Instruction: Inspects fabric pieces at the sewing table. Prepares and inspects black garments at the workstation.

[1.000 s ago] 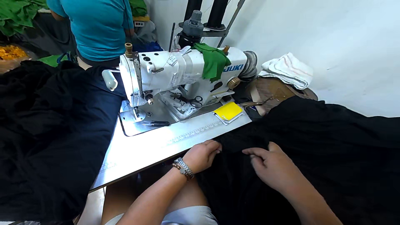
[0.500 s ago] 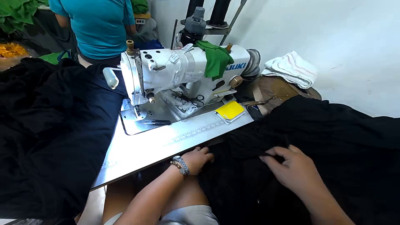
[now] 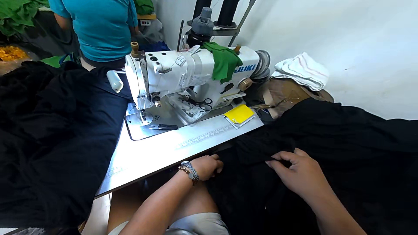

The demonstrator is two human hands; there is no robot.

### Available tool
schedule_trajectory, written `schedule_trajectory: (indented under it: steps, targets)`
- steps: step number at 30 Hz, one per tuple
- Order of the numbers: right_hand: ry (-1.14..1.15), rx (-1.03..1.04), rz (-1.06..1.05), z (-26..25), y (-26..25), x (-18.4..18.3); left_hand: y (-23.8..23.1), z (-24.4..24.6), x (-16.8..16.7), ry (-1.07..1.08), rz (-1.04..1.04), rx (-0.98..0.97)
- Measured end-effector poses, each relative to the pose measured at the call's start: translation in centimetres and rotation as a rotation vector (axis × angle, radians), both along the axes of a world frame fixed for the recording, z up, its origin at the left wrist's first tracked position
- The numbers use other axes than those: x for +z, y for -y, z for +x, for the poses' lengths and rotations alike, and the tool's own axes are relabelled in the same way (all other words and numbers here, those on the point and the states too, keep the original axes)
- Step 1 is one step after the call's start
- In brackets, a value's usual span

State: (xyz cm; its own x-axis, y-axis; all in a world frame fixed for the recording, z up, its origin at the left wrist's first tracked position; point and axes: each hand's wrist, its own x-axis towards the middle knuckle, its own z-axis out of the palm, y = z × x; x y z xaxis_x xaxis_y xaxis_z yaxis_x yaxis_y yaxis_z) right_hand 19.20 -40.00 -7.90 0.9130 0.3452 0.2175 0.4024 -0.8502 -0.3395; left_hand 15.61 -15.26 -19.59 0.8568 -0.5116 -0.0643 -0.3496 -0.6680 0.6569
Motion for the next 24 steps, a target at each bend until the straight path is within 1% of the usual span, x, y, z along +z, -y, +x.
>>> schedule_trajectory:
  steps: [3, 6, 9, 12, 14, 19, 21, 23, 24]
  targets:
    - [-0.011, 0.003, 0.004, 0.0, -0.3, 0.0, 0.4, 0.1, -0.8, 0.003, 0.101, 0.019]
    - [0.006, 0.021, 0.010, 0.1, 0.0, -0.2, 0.2, -0.1, -1.1, 0.074, 0.095, 0.034]
    - [0.009, 0.024, 0.009, 0.0, 0.0, -0.2, -0.3, -0.6, 0.0, 0.242, -0.032, 0.075]
    - [0.011, 0.023, -0.025, -0.7, -1.2, 0.0, 0.1, -0.2, 1.7, 0.413, -0.276, 0.125]
    - [0.031, 0.037, -0.064, -1.3, -2.2, 0.2, 1.1, 0.4, 2.9, 0.471, -0.377, 0.112]
    - [-0.100, 0.084, -0.182, -2.0, -3.0, 0.8, 3.4, 1.3, 6.2, 0.457, -0.392, 0.073]
    - [-0.105, 0.058, -0.207, -1.8, -2.6, 0.6, 3.7, 1.4, 6.6, 0.498, -0.399, 0.044]
    - [-0.077, 0.072, -0.150, -1.8, -2.5, 0.7, 3.8, 1.9, 6.4, 0.547, -0.429, -0.001]
    - [-0.066, 0.114, -0.094, -1.8, -2.1, 0.7, 3.7, 2.3, 6.8, 0.536, -0.454, -0.022]
